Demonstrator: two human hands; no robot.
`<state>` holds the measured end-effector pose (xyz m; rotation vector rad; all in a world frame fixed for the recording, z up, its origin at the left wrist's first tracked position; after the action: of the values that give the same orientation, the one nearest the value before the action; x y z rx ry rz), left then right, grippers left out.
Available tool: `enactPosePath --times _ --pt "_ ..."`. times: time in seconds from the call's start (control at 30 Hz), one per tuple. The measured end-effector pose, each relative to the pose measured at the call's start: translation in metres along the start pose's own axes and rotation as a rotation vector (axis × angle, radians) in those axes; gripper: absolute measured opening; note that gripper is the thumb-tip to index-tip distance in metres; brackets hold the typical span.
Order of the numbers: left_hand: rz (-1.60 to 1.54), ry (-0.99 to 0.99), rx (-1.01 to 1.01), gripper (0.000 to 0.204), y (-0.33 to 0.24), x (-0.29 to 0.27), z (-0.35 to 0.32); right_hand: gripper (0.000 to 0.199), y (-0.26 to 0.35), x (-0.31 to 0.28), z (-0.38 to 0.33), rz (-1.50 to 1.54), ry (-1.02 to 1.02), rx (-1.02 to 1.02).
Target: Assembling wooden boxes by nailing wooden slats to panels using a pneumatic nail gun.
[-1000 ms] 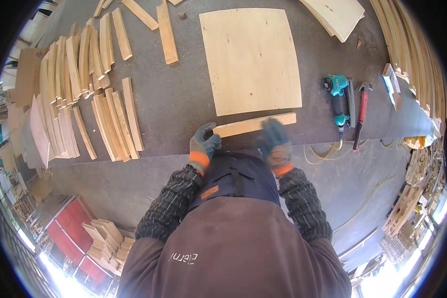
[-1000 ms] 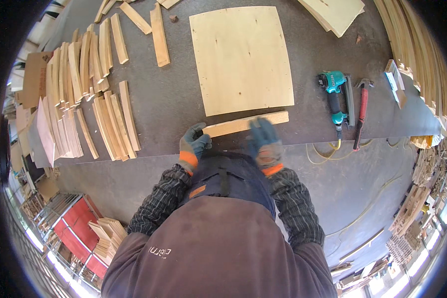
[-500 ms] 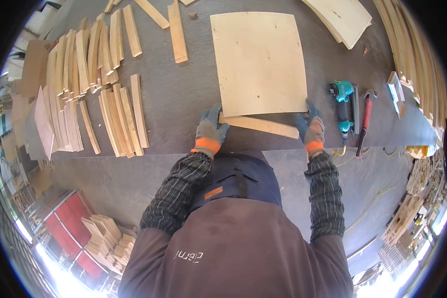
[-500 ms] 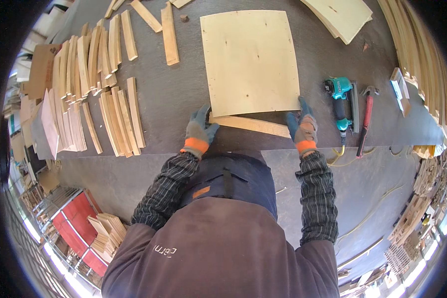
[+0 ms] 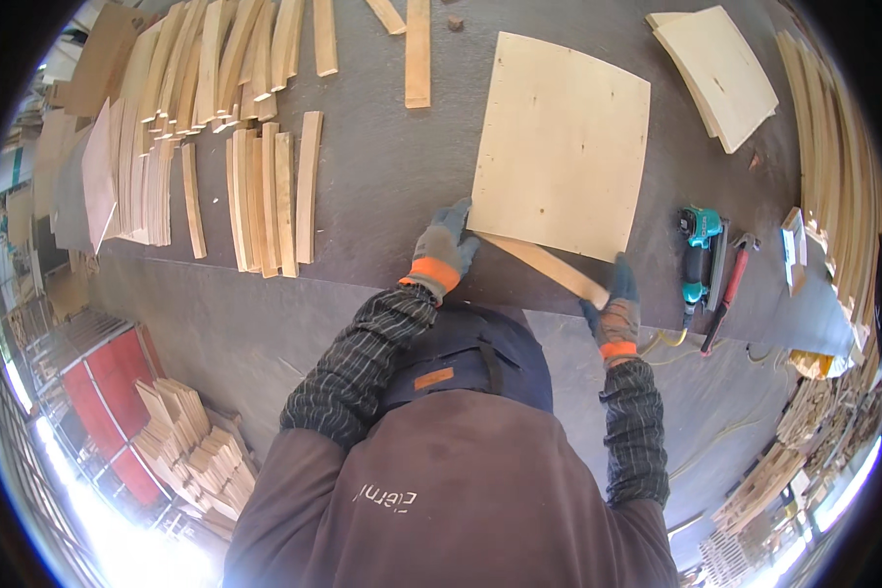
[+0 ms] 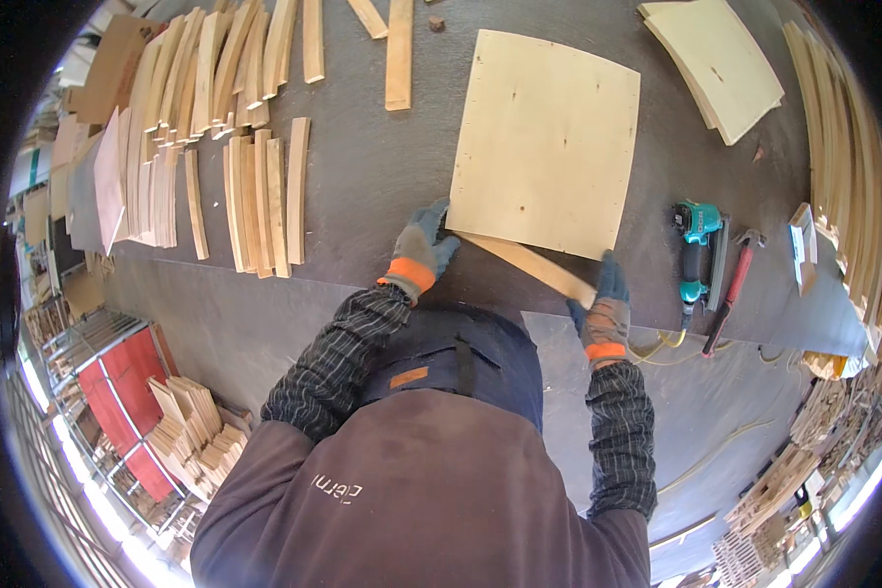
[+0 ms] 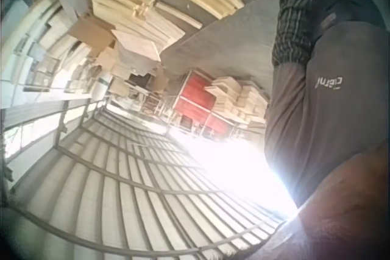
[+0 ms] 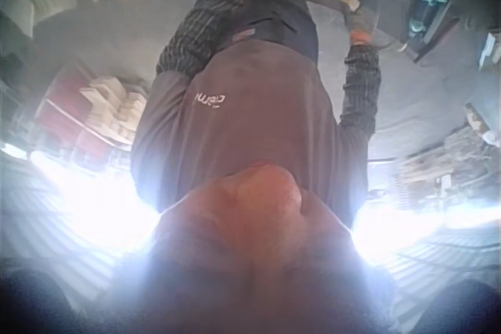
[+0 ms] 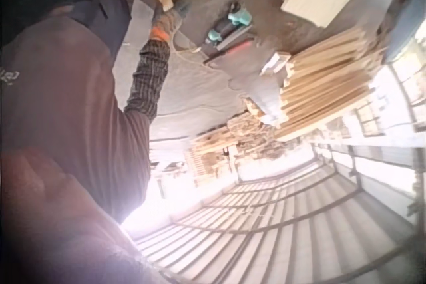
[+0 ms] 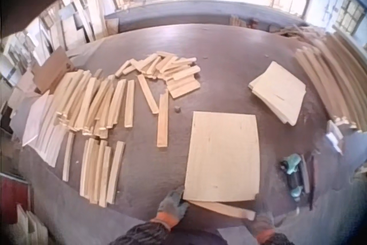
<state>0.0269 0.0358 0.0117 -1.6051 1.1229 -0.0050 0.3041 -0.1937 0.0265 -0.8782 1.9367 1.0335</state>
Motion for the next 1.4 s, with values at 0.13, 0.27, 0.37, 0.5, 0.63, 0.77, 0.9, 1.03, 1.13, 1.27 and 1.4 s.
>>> enactPosePath --times 0.13,0.27,0.37,0.5,0.63,0.77,0.9,1.03,1.13,1.27,1.4 --pt "0.033 -0.006 -0.004 0.061 0.003 0.000 0.003 0.110 -0.021 0.006 0.012 0.229 -0.145 0.191" --pt "0.060 -0.040 -0.028 0.055 0.004 -0.002 0.002 0.100 -0.016 0.001 0.031 0.146 -0.257 0.159" --pt "0.107 -0.056 -0.003 0.051 0.005 -0.004 0.000 0.093 -0.014 -0.009 0.044 0.090 -0.177 0.286" --pt "0.117 -0.074 0.032 0.046 0.007 -0.001 0.001 0.083 -0.053 0.016 0.054 0.364 -0.051 0.340" --pt "0.100 -0.098 0.032 0.044 0.006 -0.001 0.001 0.080 -0.058 0.020 0.055 0.295 -0.194 0.190" --pt "0.117 -0.101 0.015 0.044 0.011 0.001 0.001 0.078 -0.042 0.006 0.054 0.162 -0.117 0.234" --pt "-0.058 -0.103 -0.021 0.043 0.011 0.007 0.001 0.077 -0.035 -0.003 0.053 0.177 -0.097 0.273" --pt "-0.084 -0.130 0.002 0.042 0.018 0.008 0.004 0.066 -0.032 -0.005 0.052 0.101 -0.136 0.243" --pt "-0.045 -0.149 0.040 0.041 0.015 0.007 0.004 0.062 -0.037 -0.002 0.052 0.057 -0.155 0.252" --pt "-0.028 -0.139 0.018 0.040 0.012 0.011 0.005 0.057 -0.053 0.006 0.051 0.003 -0.177 0.251" --pt "0.013 -0.141 0.069 0.039 0.016 0.011 0.007 0.056 -0.087 0.022 0.054 0.166 -0.091 0.309"
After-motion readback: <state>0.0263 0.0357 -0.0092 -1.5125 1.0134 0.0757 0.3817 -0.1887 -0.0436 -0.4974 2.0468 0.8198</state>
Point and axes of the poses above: each hand's wrist, its own z-axis towards the middle knuckle, its own x-axis out of the palm, y = z × x, the point moved 6 cm from there along z, towards the middle knuckle, and after that the axes turned 7 degrees about y, right-handed, at the moved point
